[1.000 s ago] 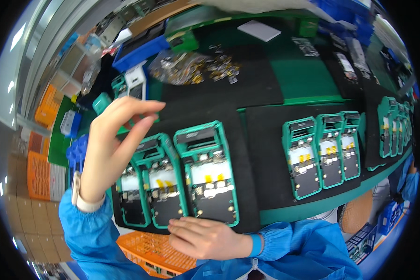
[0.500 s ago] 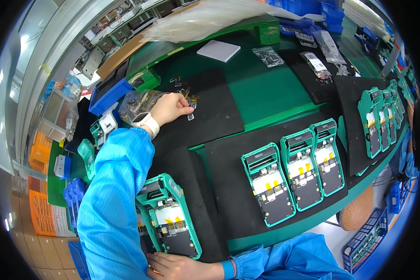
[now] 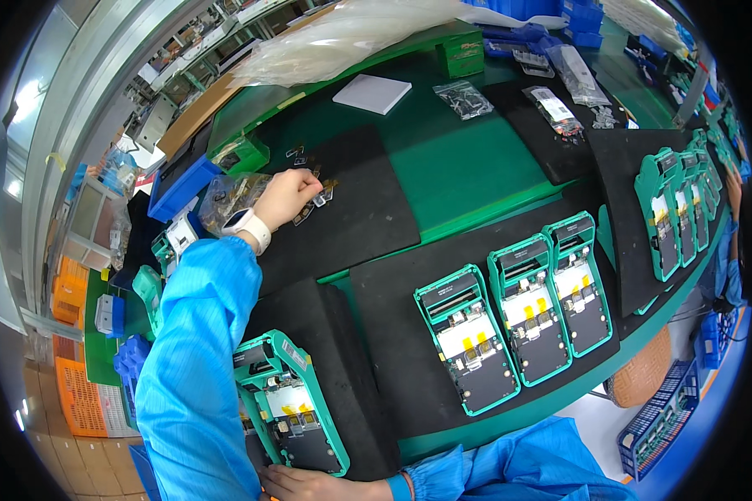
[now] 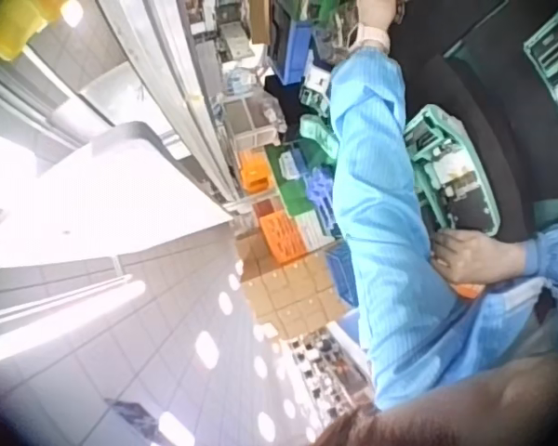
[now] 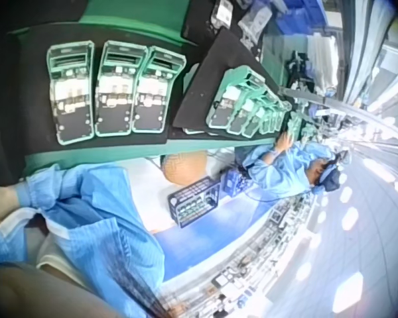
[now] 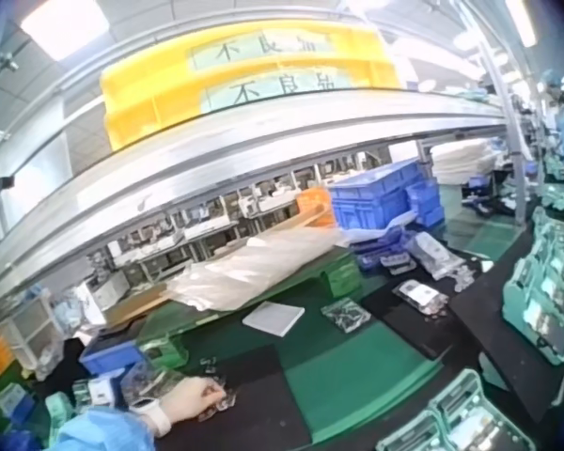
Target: Assembling electronic components into chassis and managing batches on an assembly line.
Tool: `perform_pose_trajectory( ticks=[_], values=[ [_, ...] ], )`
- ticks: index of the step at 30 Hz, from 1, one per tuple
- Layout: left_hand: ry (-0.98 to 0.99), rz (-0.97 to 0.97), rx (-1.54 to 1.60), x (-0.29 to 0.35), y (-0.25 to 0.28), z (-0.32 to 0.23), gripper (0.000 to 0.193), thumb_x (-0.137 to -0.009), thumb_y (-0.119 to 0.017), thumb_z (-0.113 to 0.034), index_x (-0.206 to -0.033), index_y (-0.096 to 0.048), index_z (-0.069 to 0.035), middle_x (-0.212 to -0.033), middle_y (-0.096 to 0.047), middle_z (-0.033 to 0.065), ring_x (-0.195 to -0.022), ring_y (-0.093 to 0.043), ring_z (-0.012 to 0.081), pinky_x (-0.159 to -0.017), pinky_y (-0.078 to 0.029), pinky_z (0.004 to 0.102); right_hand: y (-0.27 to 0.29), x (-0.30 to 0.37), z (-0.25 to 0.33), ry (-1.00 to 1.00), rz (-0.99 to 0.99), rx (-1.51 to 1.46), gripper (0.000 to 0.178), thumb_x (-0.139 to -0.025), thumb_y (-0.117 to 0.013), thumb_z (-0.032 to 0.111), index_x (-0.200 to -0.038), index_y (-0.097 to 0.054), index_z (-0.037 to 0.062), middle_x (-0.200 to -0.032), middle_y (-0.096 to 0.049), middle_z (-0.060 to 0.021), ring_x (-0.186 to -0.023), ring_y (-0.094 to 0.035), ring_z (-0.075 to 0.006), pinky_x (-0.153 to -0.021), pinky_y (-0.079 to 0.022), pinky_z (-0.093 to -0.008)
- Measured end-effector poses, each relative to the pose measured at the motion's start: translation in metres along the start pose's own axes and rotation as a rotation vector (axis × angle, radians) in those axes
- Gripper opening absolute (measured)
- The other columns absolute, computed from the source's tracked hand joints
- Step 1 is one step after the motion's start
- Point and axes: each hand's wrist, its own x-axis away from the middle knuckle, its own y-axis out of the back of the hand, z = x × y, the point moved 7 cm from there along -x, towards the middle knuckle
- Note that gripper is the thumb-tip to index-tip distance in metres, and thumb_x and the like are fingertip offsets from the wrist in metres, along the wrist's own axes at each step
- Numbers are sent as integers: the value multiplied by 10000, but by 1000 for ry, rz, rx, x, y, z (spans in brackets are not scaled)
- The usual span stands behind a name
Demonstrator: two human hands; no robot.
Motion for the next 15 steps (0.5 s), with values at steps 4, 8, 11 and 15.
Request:
perform_pose_trajectory(
  ticks=[4, 8, 11, 15],
  values=[
    [20, -35, -10, -6, -1, -4, 235, -812, -758, -228, -869, -725, -2, -730, -704, 120, -692, -691, 233, -653, -526, 343, -5, 3, 0, 20, 16, -29, 200, -779, -590, 187, -873, -641, 18, -917, -656, -126, -918, -629, -255, -880, -489, -340],
    [-5, 26, -24, -14, -14, -18, 223, -825, -769, -206, -874, -705, 2, -707, -699, 88, -635, -668, 152, -598, -516, 299, -8, 9, 0, 1, 40, -36, 201, -809, -597, 179, -899, -647, 7, -946, -661, -136, -938, -630, -266, -889, -489, -351],
    [-43, 53, 73, -17, -20, -9, 203, -834, -766, -185, -866, -697, 3, -733, -702, 70, -636, -657, 134, -600, -515, 291, -5, 9, 2, 14, 43, -42, 195, -819, -592, 172, -903, -647, 4, -962, -664, -141, -939, -631, -267, -886, -489, -350],
    [47, -11, 210, -9, -7, 15, 192, -818, -778, -185, -818, -699, -10, -721, -691, 73, -659, -665, 149, -631, -524, 291, -4, 0, 0, 13, 39, -75, 202, -809, -592, 175, -904, -648, 6, -967, -666, -145, -939, -631, -263, -880, -488, -344]
  ],
)
